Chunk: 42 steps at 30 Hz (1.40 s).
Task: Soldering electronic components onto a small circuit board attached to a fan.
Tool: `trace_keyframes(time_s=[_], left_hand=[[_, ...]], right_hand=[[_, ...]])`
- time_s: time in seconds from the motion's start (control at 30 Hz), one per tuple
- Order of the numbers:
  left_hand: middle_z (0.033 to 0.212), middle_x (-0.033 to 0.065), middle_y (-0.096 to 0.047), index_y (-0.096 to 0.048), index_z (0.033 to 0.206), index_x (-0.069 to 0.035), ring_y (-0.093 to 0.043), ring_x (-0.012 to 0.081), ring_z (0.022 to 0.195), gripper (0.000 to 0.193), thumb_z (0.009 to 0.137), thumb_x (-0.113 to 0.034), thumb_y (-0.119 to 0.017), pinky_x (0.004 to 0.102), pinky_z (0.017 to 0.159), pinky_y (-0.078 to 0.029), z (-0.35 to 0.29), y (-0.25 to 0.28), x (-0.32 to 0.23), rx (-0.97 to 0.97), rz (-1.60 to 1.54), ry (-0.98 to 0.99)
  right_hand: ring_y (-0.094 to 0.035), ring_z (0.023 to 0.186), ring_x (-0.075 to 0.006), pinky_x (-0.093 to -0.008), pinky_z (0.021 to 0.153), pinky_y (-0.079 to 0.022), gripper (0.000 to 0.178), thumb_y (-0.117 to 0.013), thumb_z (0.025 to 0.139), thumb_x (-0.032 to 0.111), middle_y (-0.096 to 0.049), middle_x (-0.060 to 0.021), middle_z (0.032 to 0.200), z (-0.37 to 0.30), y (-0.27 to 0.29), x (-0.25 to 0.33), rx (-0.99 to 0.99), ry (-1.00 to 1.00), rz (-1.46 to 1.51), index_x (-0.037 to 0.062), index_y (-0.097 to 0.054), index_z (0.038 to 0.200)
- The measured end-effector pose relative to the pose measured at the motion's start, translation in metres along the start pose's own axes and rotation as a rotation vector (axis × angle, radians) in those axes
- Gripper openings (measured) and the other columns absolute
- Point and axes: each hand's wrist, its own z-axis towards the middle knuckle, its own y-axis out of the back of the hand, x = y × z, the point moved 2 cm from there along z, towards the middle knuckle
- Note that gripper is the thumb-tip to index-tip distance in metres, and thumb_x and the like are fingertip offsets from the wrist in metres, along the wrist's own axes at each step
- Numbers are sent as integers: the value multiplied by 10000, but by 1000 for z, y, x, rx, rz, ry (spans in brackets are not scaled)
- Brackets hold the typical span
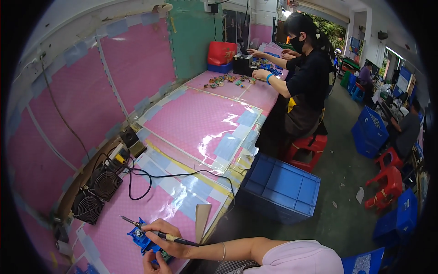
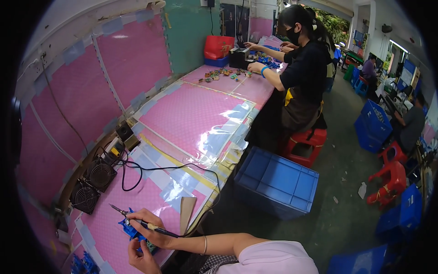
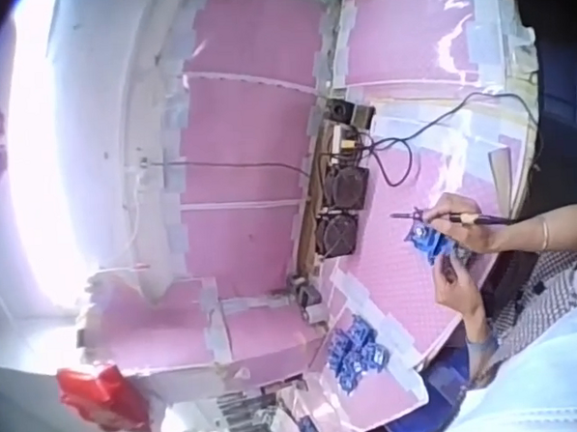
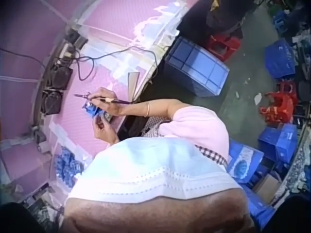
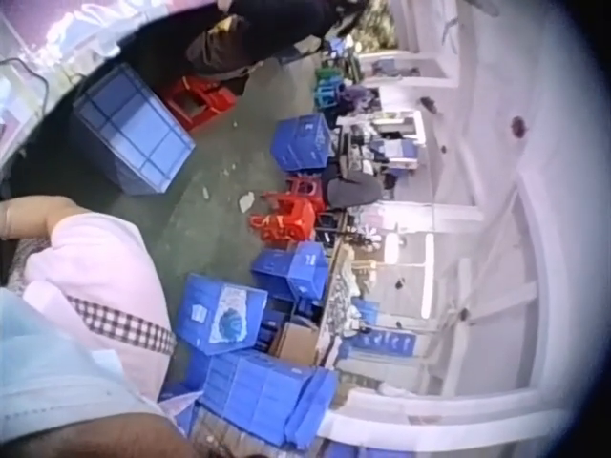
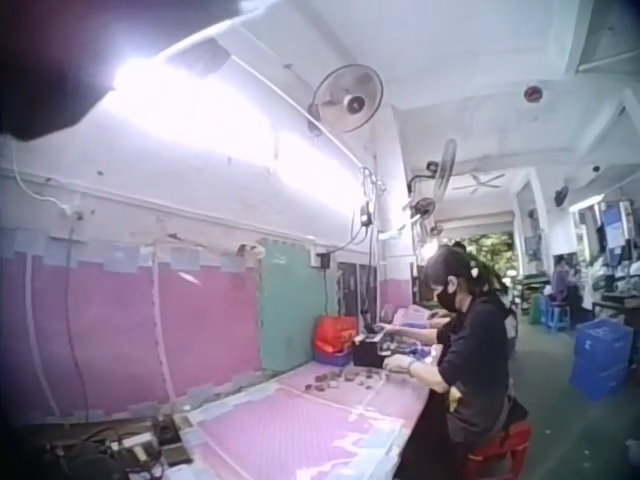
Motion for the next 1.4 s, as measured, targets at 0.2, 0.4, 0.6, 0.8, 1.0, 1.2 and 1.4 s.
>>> trace_keyframes(time_s=[0.2, 0.4, 0.6, 0.8, 1.0, 1.2, 1.4], left_hand=[[719, 53, -619, -627, 777, 16, -551, 116, 680, 100, 778, -49, -704, 270, 614, -429, 45, 8, 0, 6, -177, -11], [796, 122, -682, -670, 844, -18, -667, 234, 728, 124, 769, -114, -695, 317, 636, -485, 73, -4, -15, -22, -58, -131], [785, 124, -668, -682, 850, -11, -641, 257, 684, 121, 768, -100, -670, 359, 619, -484, 75, -7, 5, 40, 112, -239], [754, 119, -626, -689, 839, -30, -611, 292, 703, 111, 776, -100, -632, 398, 622, -472, 70, -9, 7, 114, 222, -268], [790, 118, -643, -702, 871, -16, -610, 259, 655, 140, 763, -86, -645, 350, 597, -473, 74, -11, 5, 156, 332, -270], [768, 132, -618, -695, 836, -40, -617, 307, 750, 136, 779, -109, -592, 424, 668, -491, 76, -13, 5, 182, 338, -267], [762, 133, -618, -693, 822, -39, -617, 310, 743, 124, 774, -105, -599, 429, 668, -491, 76, -15, 7, 167, 336, -272]], right_hand=[[-595, 925, -213, -327, 829, -457, 212, -605, 866, 106, -631, -114, 987, 36, 47, 13, 232, -26, -146, 14, -637, 1054], [-558, 656, -73, -188, 577, -437, 173, -638, 831, 25, -646, -59, 843, 62, 69, 25, 296, -86, -347, -24, -661, 995], [-536, 594, -63, -192, 538, -420, 138, -654, 828, 28, -648, -50, 786, 56, 57, 5, 440, -141, -315, -35, -674, 949], [-530, 590, -54, -184, 519, -393, 132, -648, 821, 15, -634, -40, 744, 49, 57, 9, 438, -99, -372, -32, -678, 941], [-531, 586, -53, -184, 522, -402, 136, -647, 817, 15, -628, -37, 725, 48, 57, 4, 430, -135, -360, -29, -681, 941], [-535, 586, -58, -185, 525, -413, 141, -650, 820, 24, -629, -38, 731, 48, 56, 4, 435, -157, -392, -30, -679, 947], [-539, 589, -63, -185, 525, -413, 146, -648, 827, 26, -637, -46, 757, 49, 57, 5, 424, -138, -352, -24, -679, 960]])
